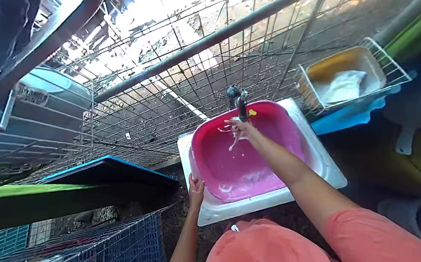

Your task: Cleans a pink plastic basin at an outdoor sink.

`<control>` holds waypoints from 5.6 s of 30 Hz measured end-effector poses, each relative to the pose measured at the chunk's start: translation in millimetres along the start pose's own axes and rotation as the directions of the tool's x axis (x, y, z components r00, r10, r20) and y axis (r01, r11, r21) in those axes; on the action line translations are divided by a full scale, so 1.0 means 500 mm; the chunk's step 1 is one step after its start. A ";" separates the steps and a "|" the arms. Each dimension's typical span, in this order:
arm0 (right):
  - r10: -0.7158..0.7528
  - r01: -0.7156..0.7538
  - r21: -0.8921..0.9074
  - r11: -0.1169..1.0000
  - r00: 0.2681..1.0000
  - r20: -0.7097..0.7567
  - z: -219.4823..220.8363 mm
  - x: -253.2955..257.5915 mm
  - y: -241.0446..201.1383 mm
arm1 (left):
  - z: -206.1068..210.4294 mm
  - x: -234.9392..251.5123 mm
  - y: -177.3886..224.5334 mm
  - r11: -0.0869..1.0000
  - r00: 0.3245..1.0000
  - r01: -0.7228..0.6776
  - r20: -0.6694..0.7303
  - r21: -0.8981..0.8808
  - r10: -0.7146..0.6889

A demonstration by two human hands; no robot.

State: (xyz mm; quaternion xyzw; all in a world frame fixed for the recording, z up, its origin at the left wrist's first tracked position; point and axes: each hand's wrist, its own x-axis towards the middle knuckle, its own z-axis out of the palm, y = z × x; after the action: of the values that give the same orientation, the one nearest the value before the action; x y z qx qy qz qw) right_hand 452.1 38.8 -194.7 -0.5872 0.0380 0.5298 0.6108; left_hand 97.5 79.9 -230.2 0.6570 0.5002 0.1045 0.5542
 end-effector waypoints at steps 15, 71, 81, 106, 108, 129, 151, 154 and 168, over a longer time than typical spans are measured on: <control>-0.633 -0.025 -0.906 0.422 0.707 -0.315 -0.362 -0.224 0.097 | 0.085 -0.051 0.069 0.813 0.993 -0.007 -0.097 -0.583 -0.060; -0.834 0.633 -0.548 0.547 0.465 -0.296 -0.347 -0.775 -0.008 | 0.259 0.143 0.156 0.974 0.918 0.101 0.358 0.204 -0.170; -0.459 0.368 -0.276 0.888 0.742 -0.488 -0.421 -0.680 0.051 | 0.035 0.048 0.192 0.931 0.912 0.150 0.316 0.331 -0.260; -0.553 0.261 -0.568 0.781 0.712 -0.433 -0.483 -0.537 0.243 | 0.076 0.121 0.203 0.996 0.999 -0.042 -0.018 0.084 0.044; -0.566 0.262 -0.600 0.756 0.722 -0.398 -0.486 -0.458 0.229 | 0.044 0.102 0.233 0.998 0.994 -0.061 -0.092 -0.020 0.059; -0.252 0.086 -0.704 0.705 0.958 -0.136 -0.292 -0.143 0.163 | -0.175 -0.178 0.311 0.893 0.981 -0.156 -0.170 -0.423 0.091; -0.791 0.150 -0.961 0.232 0.604 -0.097 -0.431 -0.425 -0.001 | 0.142 0.072 0.101 0.919 0.938 0.229 -0.180 -0.320 -0.296; -0.765 0.133 -0.942 0.309 0.623 -0.163 -0.457 -0.342 0.049 | 0.115 0.094 0.138 0.936 0.940 0.094 -0.278 -0.340 -0.196; -0.114 -0.031 -0.429 0.903 0.944 -0.308 -0.265 -0.083 0.210 | -0.119 -0.060 0.324 0.915 0.911 -0.280 -0.380 -0.290 0.158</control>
State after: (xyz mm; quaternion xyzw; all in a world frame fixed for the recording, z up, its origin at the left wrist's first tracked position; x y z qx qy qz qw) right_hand 437.9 -113.0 -278.9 -0.7868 0.0085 0.4074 0.4636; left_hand 129.7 112.6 -61.4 0.5755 0.4869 0.3660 0.5457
